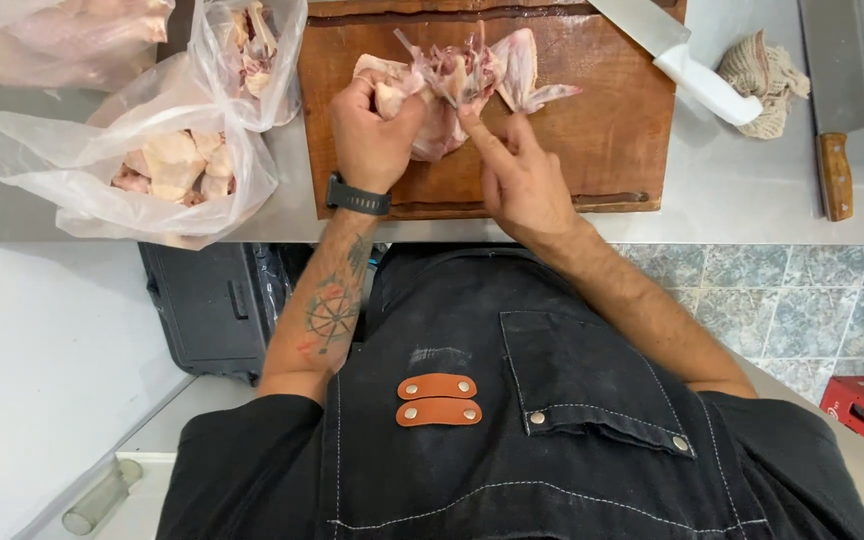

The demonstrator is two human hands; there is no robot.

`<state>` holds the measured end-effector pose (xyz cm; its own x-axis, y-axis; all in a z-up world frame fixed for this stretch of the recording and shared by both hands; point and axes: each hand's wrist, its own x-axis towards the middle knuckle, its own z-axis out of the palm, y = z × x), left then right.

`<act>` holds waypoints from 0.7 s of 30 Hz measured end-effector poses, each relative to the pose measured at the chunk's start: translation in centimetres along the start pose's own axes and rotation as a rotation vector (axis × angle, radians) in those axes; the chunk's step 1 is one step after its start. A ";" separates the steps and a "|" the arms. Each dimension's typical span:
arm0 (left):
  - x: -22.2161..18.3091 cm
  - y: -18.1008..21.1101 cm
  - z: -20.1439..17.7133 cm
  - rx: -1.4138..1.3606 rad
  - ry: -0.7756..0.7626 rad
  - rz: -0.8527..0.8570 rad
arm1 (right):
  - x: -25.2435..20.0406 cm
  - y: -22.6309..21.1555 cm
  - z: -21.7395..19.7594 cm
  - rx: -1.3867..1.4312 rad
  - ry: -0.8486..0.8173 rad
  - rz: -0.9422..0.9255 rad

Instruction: Butchering whole chickens into parts and placing them into plastic bags on a preparation table.

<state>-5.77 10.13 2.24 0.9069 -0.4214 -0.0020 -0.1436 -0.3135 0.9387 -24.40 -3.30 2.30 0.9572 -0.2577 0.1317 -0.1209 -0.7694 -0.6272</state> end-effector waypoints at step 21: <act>-1.4 -0.7 -0.5 -0.063 0.111 0.070 | 0.3 -0.3 0.0 -0.349 -0.132 -0.031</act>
<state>-6.71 11.32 1.72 0.9343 -0.3425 0.0986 -0.1855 -0.2311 0.9551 -24.08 -3.10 2.54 0.9848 -0.1709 0.0323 -0.1516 -0.9344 -0.3224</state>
